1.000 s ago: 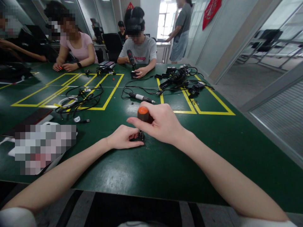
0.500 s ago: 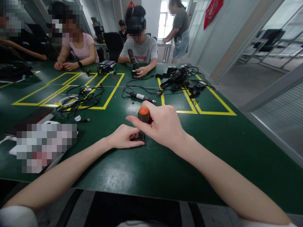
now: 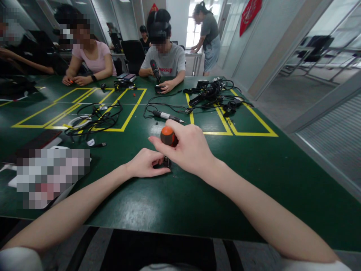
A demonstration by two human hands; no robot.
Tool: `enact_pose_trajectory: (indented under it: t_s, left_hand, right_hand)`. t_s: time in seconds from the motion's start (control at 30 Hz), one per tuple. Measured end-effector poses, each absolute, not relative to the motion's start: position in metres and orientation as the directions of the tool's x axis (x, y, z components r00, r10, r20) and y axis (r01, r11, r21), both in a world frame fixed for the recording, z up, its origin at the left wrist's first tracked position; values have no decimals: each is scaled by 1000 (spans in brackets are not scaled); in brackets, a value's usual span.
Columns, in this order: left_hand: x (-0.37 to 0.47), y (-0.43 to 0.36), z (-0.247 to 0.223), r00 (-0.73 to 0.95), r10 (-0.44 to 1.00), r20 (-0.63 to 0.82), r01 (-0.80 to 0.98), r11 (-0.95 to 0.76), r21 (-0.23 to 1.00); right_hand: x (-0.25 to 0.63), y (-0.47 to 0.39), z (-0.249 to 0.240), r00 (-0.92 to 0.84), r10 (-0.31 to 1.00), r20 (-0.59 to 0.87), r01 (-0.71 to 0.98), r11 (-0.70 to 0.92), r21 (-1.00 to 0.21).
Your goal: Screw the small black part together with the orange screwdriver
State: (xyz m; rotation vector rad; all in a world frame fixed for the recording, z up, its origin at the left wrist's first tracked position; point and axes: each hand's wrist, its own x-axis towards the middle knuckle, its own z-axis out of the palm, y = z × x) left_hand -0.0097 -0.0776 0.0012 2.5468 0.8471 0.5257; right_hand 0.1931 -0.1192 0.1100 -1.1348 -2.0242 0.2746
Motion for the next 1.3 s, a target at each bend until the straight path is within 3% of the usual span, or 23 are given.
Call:
enact_pose_trajectory:
  t_s: [0.27, 0.7, 1.03, 1.3]
  left_hand:
    - [-9, -78, 2, 743, 632, 218, 489, -736, 468]
    - [-9, -76, 1, 752, 622, 217, 478, -742, 470]
    - [-9, -77, 1, 750, 622, 226, 476, -744, 469]
    - [-9, -77, 0, 752, 620, 222, 482, -748, 456]
  right_hand:
    - [199, -110, 115, -374, 824, 426, 558, 567, -606]
    - [197, -110, 116, -409, 887, 215, 647, 448, -617]
    - [198, -109, 114, -445, 879, 174, 571, 428, -701]
    - [197, -114, 113, -442, 881, 169, 589, 427, -686]
